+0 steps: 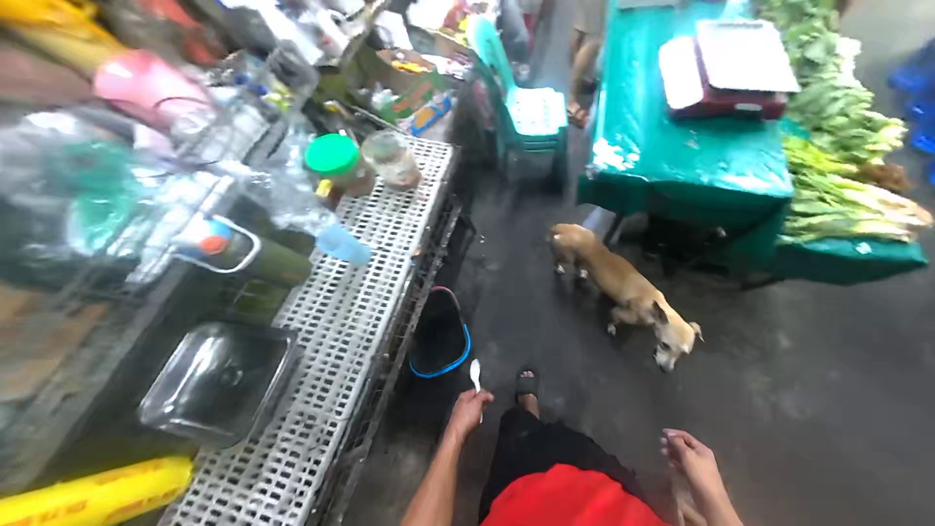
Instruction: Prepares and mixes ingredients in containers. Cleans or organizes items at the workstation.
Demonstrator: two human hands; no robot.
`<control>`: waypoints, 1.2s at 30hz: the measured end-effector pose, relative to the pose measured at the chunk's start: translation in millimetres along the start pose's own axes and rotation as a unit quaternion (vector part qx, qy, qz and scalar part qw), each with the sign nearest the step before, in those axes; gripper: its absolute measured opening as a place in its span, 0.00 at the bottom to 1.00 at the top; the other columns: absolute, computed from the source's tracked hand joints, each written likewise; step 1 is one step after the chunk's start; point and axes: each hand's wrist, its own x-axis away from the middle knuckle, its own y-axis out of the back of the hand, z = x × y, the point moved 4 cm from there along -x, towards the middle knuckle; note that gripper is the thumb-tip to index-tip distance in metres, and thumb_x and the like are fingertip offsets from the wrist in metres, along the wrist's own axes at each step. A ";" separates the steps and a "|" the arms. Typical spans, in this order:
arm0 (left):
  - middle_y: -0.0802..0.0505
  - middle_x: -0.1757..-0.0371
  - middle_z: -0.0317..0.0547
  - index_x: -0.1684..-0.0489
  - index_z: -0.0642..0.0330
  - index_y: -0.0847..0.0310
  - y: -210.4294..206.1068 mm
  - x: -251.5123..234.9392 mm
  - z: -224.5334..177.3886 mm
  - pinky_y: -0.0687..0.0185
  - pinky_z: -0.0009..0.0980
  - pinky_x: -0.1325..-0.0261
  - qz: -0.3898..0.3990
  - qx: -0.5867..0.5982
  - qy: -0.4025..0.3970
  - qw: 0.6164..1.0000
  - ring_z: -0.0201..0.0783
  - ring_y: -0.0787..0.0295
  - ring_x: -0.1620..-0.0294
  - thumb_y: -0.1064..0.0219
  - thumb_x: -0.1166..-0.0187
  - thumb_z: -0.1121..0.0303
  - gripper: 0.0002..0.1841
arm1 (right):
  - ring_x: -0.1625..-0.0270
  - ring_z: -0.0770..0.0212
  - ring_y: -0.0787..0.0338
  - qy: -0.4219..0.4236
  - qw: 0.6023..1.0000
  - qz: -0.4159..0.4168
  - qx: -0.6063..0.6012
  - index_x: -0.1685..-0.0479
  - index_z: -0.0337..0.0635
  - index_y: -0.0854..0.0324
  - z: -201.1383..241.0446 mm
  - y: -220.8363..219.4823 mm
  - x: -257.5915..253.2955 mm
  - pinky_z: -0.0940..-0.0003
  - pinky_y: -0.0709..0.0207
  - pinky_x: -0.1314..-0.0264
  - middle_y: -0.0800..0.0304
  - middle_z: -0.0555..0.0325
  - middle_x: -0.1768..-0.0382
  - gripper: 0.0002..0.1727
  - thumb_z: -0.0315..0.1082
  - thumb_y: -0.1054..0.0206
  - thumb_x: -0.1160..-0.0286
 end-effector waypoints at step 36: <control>0.09 0.38 0.52 0.37 0.63 0.13 217.5 -152.7 -292.7 0.18 0.40 0.30 -0.191 0.179 -0.206 0.943 0.40 0.12 0.37 0.45 0.12 0.64 0.18 | 0.47 0.54 0.07 0.238 0.789 0.563 0.070 0.49 0.36 0.24 556.4 -514.7 -71.0 0.57 0.12 0.42 0.07 0.47 0.49 0.10 0.31 0.49 0.12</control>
